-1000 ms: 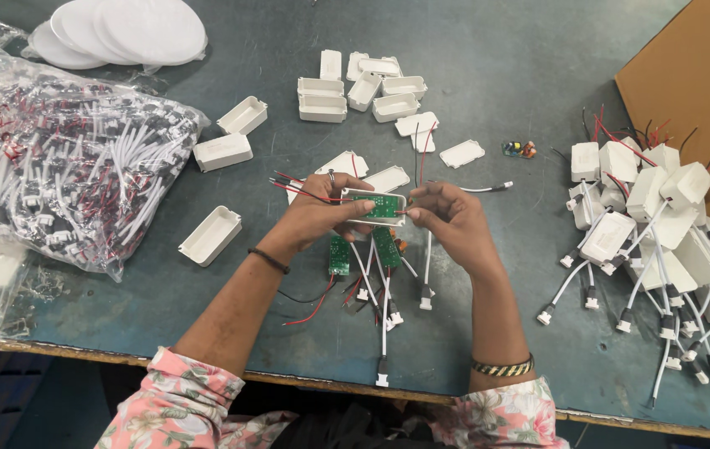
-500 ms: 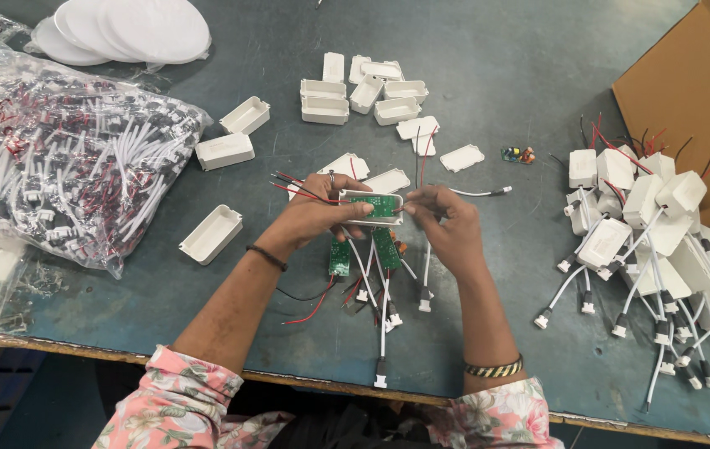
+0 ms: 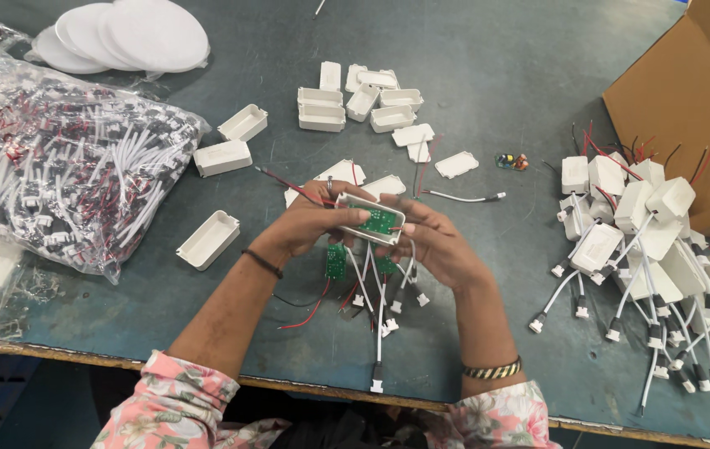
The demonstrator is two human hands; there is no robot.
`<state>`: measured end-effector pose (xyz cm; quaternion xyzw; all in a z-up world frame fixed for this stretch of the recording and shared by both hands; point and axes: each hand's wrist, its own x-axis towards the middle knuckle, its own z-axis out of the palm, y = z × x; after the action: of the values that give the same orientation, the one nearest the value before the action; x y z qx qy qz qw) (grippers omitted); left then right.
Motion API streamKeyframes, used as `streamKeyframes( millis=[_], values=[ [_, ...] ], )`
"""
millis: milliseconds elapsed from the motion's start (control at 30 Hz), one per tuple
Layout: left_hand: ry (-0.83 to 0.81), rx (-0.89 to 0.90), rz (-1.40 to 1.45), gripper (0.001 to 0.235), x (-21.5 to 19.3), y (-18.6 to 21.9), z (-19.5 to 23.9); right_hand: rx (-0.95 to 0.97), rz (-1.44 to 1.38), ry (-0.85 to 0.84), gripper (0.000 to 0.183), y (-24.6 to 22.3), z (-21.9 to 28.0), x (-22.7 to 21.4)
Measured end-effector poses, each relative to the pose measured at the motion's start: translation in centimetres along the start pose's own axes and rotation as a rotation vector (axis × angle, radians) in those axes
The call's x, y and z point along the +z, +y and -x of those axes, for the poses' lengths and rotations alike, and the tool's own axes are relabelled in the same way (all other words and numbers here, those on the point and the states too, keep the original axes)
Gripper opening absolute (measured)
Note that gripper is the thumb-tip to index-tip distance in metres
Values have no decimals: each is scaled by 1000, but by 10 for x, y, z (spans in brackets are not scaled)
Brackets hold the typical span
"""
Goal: The person assembles small electronic modules by placing circuit boards into white plastic housings, connecting wires, and closing the cases. The person repeatedly picks up components, aligns them, and secures the housings on a workbench.
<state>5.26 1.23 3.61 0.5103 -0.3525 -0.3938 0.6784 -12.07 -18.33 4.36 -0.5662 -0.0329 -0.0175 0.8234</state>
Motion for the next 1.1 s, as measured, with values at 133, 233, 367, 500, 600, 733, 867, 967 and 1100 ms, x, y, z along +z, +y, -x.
streamKeyframes(
  millis=[133,233,367,500,600,733,867,967,1100],
  values=[
    [291,90,198,33,3,-11,-12,-72,23,127,56,15,-13,16],
    [351,134,270,28,8,-19,-18,-192,-15,269,52,32,-25,37],
    [301,208,229,23,17,-26,-16,-194,66,339,51,43,-27,51],
    [249,193,199,26,19,-22,-14,-212,268,440,39,38,-21,37],
    [169,158,72,32,24,-18,-9,-369,495,533,28,37,-16,26],
    [9,28,26,38,32,-13,-6,-329,434,574,24,26,-14,9],
    [-128,-169,0,37,32,-9,-1,-257,283,393,37,13,-8,-9],
    [-230,-194,12,31,36,-12,2,-185,230,289,36,10,-1,-19],
    [-281,-148,0,30,42,-16,3,-197,144,167,31,9,9,-30]
  ],
)
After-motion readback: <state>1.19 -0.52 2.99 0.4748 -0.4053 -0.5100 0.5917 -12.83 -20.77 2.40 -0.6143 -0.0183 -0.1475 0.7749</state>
